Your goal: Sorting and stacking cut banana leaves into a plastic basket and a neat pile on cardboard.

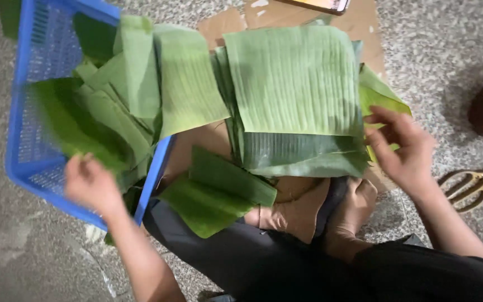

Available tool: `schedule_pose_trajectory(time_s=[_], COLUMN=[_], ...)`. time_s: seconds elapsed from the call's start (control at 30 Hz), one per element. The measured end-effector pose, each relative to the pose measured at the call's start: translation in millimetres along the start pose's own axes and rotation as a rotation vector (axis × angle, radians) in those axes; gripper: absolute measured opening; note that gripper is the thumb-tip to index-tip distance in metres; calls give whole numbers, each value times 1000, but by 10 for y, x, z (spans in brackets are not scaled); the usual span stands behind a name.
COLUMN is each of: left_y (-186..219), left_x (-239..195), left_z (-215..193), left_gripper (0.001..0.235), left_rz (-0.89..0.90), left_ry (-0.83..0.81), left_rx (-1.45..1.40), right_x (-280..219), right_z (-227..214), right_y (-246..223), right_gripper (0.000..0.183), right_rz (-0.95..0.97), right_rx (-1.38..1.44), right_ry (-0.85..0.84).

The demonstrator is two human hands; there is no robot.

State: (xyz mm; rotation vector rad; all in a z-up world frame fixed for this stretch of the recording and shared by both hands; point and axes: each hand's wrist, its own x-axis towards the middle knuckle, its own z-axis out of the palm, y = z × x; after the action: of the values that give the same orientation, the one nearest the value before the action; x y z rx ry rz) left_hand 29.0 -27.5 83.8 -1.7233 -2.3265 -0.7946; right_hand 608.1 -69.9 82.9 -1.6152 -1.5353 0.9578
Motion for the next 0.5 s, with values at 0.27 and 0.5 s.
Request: schedule_pose_trajectory(time_s=[0.27, 0.5], left_y=[1838, 2406], left_x=[-1744, -2180], left_z=[-839, -1196], left_gripper=[47, 64], left_rz=[-575, -1192], left_ry=[-3, -471], left_rx=[-1120, -891], right_x=[-298, -260], right_z=[704, 642], right_y=[-319, -538], right_gripper=[104, 31], right_rz=[-757, -825], right_rx=[-98, 6], right_ry=[-107, 121])
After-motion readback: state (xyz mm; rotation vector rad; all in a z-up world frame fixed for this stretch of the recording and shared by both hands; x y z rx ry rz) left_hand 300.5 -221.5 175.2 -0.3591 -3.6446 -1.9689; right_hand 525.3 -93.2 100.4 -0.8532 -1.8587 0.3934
